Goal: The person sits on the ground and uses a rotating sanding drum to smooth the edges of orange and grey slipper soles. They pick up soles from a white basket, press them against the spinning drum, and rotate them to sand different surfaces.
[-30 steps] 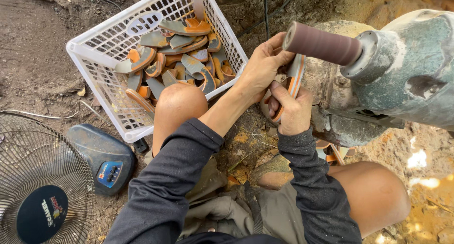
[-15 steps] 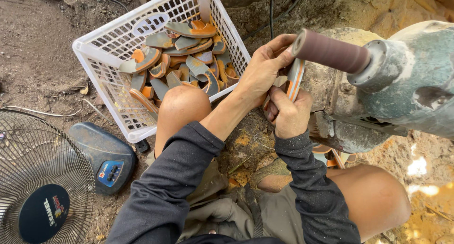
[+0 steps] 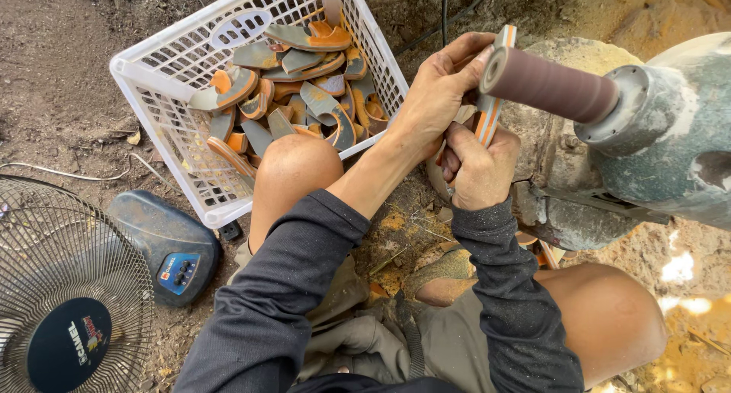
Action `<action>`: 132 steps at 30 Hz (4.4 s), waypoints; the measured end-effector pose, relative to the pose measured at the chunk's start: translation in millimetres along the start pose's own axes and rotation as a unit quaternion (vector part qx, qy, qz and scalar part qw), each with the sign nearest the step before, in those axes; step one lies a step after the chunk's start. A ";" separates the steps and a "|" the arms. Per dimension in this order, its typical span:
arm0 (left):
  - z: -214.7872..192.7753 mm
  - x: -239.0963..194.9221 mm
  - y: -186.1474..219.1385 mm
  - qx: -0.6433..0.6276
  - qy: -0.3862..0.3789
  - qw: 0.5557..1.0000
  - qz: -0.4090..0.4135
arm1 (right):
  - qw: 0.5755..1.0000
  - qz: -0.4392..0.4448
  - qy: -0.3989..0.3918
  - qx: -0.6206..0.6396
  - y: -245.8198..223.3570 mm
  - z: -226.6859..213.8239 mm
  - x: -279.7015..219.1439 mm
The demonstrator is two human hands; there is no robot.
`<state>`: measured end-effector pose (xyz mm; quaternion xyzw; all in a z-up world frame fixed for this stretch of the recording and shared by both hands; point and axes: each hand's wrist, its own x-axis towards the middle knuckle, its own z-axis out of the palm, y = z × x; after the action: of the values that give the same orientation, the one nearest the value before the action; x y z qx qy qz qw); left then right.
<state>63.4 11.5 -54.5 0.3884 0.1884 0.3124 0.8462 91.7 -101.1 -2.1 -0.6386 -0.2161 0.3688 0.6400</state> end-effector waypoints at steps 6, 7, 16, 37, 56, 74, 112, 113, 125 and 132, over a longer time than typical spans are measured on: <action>-0.6 6.1 -1.8 -0.003 0.005 1.000 0.006 | 1.000 0.014 0.008 0.001 -2.4 1.8 3.5; -0.8 7.2 -2.2 -0.007 0.003 1.000 0.009 | 1.000 0.016 0.011 0.000 -2.4 2.0 4.2; 0.5 -5.8 -3.7 0.006 -0.006 1.000 0.002 | 1.000 -0.006 0.009 -0.002 -0.4 0.4 -9.2; 5.5 -74.5 22.7 -0.085 -0.071 0.991 -0.078 | 0.994 -0.016 0.013 -0.108 5.6 0.3 -71.8; 2.1 5.1 -9.1 -0.100 0.010 0.994 -0.054 | 0.919 -0.128 -0.006 -0.373 -19.5 -16.7 -1.7; 7.4 -42.7 2.8 -0.131 -0.054 0.988 -0.057 | 0.911 -0.165 0.019 -0.377 -6.0 -16.5 -40.4; -0.9 7.7 14.0 -0.034 0.051 0.998 0.027 | 0.979 0.064 -0.035 0.192 12.8 2.0 11.7; -0.1 3.6 14.8 -0.039 0.045 0.998 0.026 | 0.978 0.065 -0.038 0.196 13.9 1.8 8.2; -1.0 -66.7 27.1 0.035 0.012 0.999 -0.006 | 0.974 0.036 -0.118 0.188 25.2 -14.2 -53.4; 8.0 -72.8 28.3 0.163 0.020 0.985 0.050 | 0.983 0.109 -0.042 0.143 20.7 -28.0 -39.5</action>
<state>3.7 -27.7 -22.0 0.5242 0.2338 0.3268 0.7508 83.4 -150.9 -17.1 -0.5444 -0.1167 0.4896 0.6711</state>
